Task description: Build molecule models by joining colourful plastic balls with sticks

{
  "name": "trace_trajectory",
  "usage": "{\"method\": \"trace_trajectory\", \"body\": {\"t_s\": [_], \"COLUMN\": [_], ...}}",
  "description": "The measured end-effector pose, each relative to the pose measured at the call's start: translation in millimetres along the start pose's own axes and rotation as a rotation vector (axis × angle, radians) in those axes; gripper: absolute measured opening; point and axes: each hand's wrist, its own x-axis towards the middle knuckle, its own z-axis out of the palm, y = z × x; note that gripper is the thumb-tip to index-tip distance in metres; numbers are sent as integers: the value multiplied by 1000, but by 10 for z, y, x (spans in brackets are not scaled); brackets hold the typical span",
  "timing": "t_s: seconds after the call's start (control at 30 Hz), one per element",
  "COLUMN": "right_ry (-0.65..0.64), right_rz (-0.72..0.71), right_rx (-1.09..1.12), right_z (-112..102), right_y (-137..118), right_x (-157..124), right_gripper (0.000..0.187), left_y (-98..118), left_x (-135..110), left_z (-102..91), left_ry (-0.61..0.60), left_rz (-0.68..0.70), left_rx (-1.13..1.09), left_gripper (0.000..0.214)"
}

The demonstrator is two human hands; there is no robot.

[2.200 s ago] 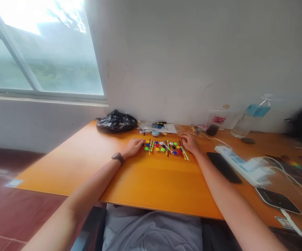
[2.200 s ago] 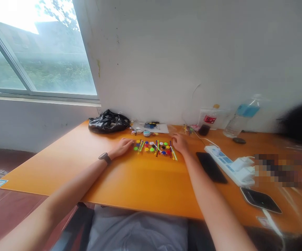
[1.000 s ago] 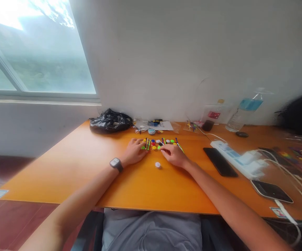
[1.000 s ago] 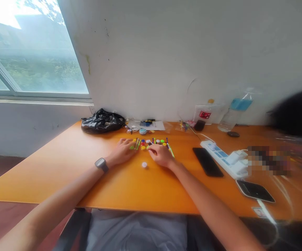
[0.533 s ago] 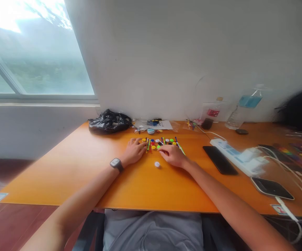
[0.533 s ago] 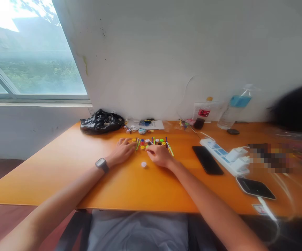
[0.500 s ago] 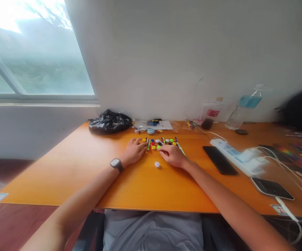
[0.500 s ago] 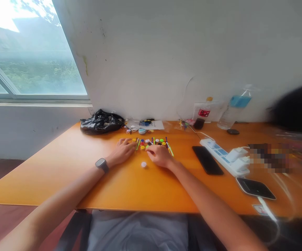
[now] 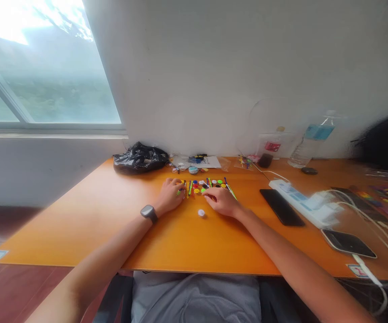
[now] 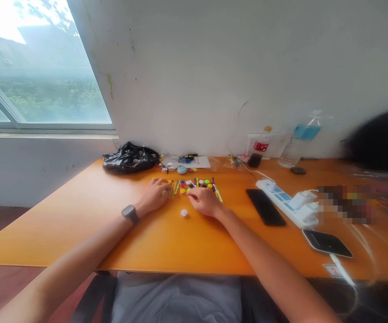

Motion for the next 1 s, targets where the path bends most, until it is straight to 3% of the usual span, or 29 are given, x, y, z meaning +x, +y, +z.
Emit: {"method": "trace_trajectory", "body": {"t_s": [0.23,0.53,0.6,0.73,0.9,1.0], "right_ry": [5,59,84,91,-29,-15], "right_rz": [-8,-55,-82,-141,-87,-57], "right_rx": [-15,16,40,102,148,177], "right_z": [-4,-3,-11,-6,51,64], "right_y": [-2,1,-32,-129,-128,-85], "right_x": [-11,2,2,-11,-20,-9], "right_gripper": [21,23,29,45,23,23], "left_y": [30,112,179,302,369,404], "left_x": [8,16,0,-59,-105,-111], "left_z": [-7,-99,-128,-100,-57,-121], "left_ry": [14,129,102,-67,-164,-157], "left_rz": [7,1,32,109,116,104], "left_rx": [-108,-271,-351,-567,-710,-731], "left_gripper": [16,14,15,19,24,29]}}
